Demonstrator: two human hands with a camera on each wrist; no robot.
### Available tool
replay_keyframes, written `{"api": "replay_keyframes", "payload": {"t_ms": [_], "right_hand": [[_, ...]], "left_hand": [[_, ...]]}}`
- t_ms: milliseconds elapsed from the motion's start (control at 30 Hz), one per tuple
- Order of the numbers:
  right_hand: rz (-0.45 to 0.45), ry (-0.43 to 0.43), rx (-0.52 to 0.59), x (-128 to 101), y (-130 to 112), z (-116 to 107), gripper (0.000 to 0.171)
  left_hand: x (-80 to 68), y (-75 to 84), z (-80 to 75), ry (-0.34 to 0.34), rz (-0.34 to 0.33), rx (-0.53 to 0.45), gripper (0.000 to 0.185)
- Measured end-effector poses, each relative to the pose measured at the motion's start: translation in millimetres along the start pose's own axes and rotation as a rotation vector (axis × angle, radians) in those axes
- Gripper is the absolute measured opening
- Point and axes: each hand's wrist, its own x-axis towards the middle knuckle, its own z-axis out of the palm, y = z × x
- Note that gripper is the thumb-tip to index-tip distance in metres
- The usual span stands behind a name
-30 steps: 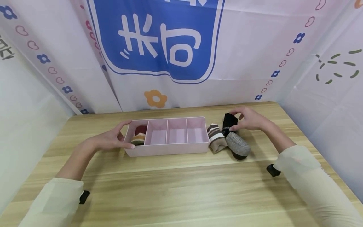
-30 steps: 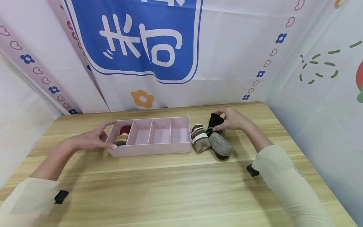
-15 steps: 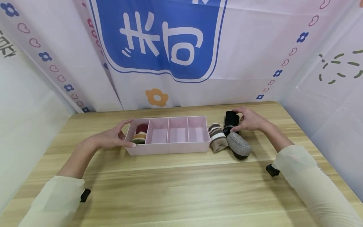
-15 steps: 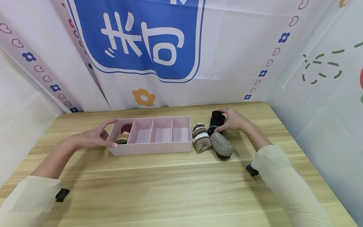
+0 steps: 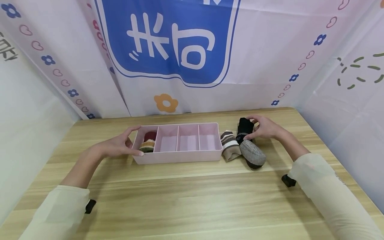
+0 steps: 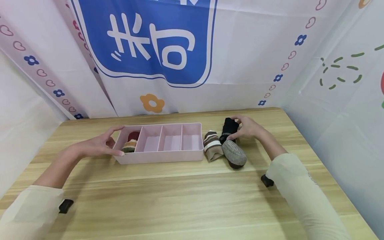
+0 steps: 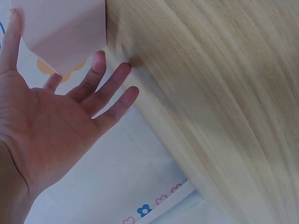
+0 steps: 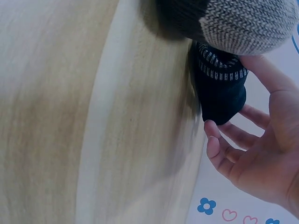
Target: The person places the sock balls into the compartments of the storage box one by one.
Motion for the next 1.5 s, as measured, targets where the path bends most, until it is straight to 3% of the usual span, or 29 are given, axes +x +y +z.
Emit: {"api": "replay_keyframes", "payload": {"t_ms": [867,1133,1500], "right_hand": [[0.052,0.068,0.079,-3.6,6.5,2.6,0.07],[0.025,0.022,0.024,1.0,2.6,4.6,0.087],[0.014,0.095,0.051,2.0,-2.3,4.7,0.072]], "left_hand": [[1.4,4.7,0.5,0.013,0.001,0.025,0.115],[-1.0,3.7,-0.2,0.01,0.008,0.027,0.114],[-2.0,3.6,-1.0,0.014,0.001,0.027,0.115]]}}
